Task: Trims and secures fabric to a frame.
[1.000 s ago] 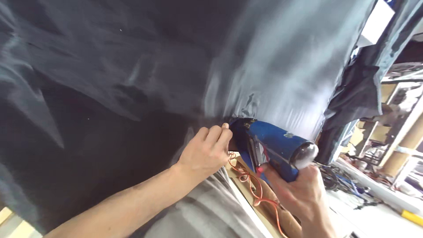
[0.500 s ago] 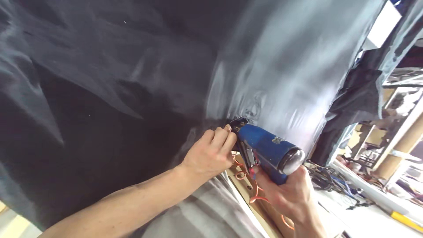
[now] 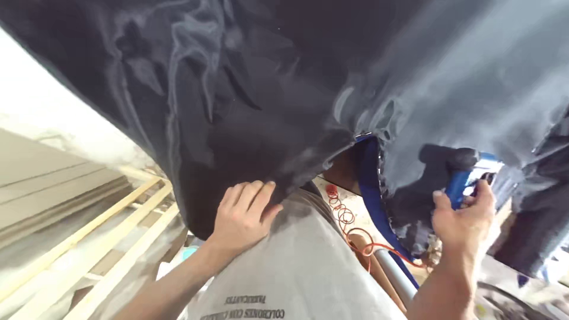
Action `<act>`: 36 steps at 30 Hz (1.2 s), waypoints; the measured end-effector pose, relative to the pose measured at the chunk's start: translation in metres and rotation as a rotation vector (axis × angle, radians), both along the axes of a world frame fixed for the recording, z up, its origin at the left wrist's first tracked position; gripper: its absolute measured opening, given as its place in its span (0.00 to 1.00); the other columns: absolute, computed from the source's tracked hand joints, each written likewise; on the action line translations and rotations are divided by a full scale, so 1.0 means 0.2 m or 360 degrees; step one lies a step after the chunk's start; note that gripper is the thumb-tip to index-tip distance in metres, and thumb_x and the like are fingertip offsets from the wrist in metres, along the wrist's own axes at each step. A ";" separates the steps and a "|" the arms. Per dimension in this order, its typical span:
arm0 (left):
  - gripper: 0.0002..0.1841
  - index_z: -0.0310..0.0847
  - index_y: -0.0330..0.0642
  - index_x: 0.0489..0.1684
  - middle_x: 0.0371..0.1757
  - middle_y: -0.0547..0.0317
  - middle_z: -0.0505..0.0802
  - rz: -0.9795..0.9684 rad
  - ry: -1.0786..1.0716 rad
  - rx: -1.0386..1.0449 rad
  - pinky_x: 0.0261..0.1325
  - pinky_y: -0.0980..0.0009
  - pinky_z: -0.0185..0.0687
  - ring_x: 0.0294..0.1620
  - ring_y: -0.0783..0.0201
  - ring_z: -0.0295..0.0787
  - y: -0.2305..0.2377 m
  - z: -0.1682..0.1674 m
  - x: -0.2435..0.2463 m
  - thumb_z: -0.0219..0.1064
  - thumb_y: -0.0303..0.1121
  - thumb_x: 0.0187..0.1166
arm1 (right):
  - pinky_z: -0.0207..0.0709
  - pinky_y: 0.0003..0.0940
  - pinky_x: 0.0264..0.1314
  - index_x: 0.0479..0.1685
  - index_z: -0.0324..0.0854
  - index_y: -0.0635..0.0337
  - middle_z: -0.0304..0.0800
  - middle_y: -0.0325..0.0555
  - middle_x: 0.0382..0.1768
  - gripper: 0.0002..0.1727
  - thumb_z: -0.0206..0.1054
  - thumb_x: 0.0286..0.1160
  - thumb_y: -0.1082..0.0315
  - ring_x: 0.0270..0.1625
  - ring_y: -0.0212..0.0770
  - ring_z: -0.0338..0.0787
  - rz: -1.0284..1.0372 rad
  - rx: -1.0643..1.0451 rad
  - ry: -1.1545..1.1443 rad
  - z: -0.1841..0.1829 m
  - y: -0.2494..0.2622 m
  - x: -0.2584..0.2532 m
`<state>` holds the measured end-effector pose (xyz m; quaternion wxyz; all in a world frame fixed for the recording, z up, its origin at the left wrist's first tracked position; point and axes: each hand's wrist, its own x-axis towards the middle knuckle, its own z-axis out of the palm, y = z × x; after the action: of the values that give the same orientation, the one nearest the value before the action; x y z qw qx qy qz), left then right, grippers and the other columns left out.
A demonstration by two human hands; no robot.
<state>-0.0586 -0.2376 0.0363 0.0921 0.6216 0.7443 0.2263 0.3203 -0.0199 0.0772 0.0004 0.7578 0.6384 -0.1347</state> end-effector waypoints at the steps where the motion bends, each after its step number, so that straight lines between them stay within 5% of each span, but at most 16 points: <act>1: 0.27 0.86 0.44 0.67 0.55 0.46 0.93 0.0047 0.0004 -0.0009 0.58 0.57 0.85 0.55 0.49 0.90 -0.01 -0.01 0.02 0.69 0.55 0.79 | 0.74 0.71 0.66 0.92 0.57 0.58 0.83 0.71 0.65 0.46 0.71 0.74 0.51 0.64 0.69 0.85 0.0027 0.0030 0.0007 -0.03 -0.01 0.01; 5: 0.23 0.89 0.40 0.63 0.52 0.46 0.94 0.0215 -0.0266 0.0132 0.55 0.62 0.88 0.52 0.54 0.92 0.02 0.03 0.07 0.67 0.49 0.83 | 0.67 0.79 0.68 0.81 0.75 0.59 0.83 0.73 0.66 0.37 0.64 0.79 0.44 0.70 0.75 0.80 0.0325 0.0044 -0.0170 0.09 -0.05 -0.01; 10: 0.21 0.91 0.40 0.58 0.51 0.48 0.93 0.0271 -0.0156 0.0212 0.51 0.57 0.90 0.51 0.52 0.92 0.30 0.01 0.11 0.69 0.49 0.81 | 0.82 0.58 0.63 0.67 0.87 0.55 0.92 0.58 0.58 0.20 0.60 0.87 0.56 0.61 0.57 0.90 0.1097 0.0467 0.0142 0.24 -0.02 -0.31; 14: 0.20 0.92 0.44 0.57 0.52 0.45 0.92 0.0129 0.0072 0.0096 0.51 0.52 0.88 0.52 0.44 0.90 0.39 -0.08 0.18 0.70 0.50 0.79 | 0.84 0.51 0.65 0.64 0.89 0.54 0.91 0.52 0.58 0.16 0.63 0.84 0.64 0.64 0.52 0.89 0.1764 0.0497 0.0376 0.15 0.16 -0.63; 20: 0.12 0.93 0.39 0.46 0.41 0.47 0.94 0.0106 0.0301 0.0112 0.45 0.56 0.89 0.45 0.47 0.92 0.39 -0.06 0.21 0.61 0.32 0.85 | 0.87 0.50 0.55 0.61 0.90 0.49 0.91 0.46 0.55 0.15 0.69 0.77 0.65 0.58 0.50 0.90 0.2304 0.0314 0.0427 -0.07 0.28 -0.85; 24: 0.10 0.93 0.41 0.40 0.32 0.52 0.92 0.0177 0.0612 0.0446 0.34 0.60 0.84 0.34 0.52 0.91 0.39 -0.03 0.20 0.64 0.33 0.83 | 0.87 0.49 0.49 0.59 0.89 0.51 0.92 0.47 0.52 0.15 0.68 0.78 0.60 0.54 0.50 0.92 0.2414 0.0489 0.0494 -0.16 0.28 -0.86; 30: 0.11 0.91 0.41 0.35 0.30 0.53 0.91 0.0114 0.0732 0.0478 0.34 0.61 0.81 0.34 0.54 0.89 0.40 0.00 0.19 0.64 0.34 0.83 | 0.86 0.44 0.41 0.44 0.91 0.58 0.93 0.50 0.43 0.10 0.63 0.80 0.66 0.46 0.50 0.93 0.2386 0.1010 0.0635 -0.29 0.23 -0.88; 34: 0.16 0.91 0.46 0.59 0.53 0.54 0.95 0.0086 0.0595 0.0365 0.46 0.58 0.82 0.49 0.53 0.90 0.43 0.00 0.24 0.60 0.40 0.85 | 0.86 0.42 0.41 0.42 0.92 0.58 0.95 0.49 0.42 0.10 0.65 0.79 0.66 0.45 0.49 0.94 0.2288 0.1128 0.0700 -0.34 0.20 -0.85; 36: 0.18 0.90 0.47 0.63 0.58 0.54 0.93 0.0040 0.0523 0.0337 0.49 0.57 0.82 0.54 0.52 0.89 0.47 -0.02 0.25 0.59 0.43 0.88 | 0.87 0.41 0.42 0.41 0.92 0.58 0.95 0.48 0.42 0.09 0.66 0.79 0.66 0.46 0.48 0.94 0.2202 0.1152 0.0723 -0.36 0.18 -0.85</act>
<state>-0.0079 -0.1433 0.0323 -0.0995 0.6471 0.7290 0.1999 0.1510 0.0155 0.0058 -0.2910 0.0991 0.9508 -0.0398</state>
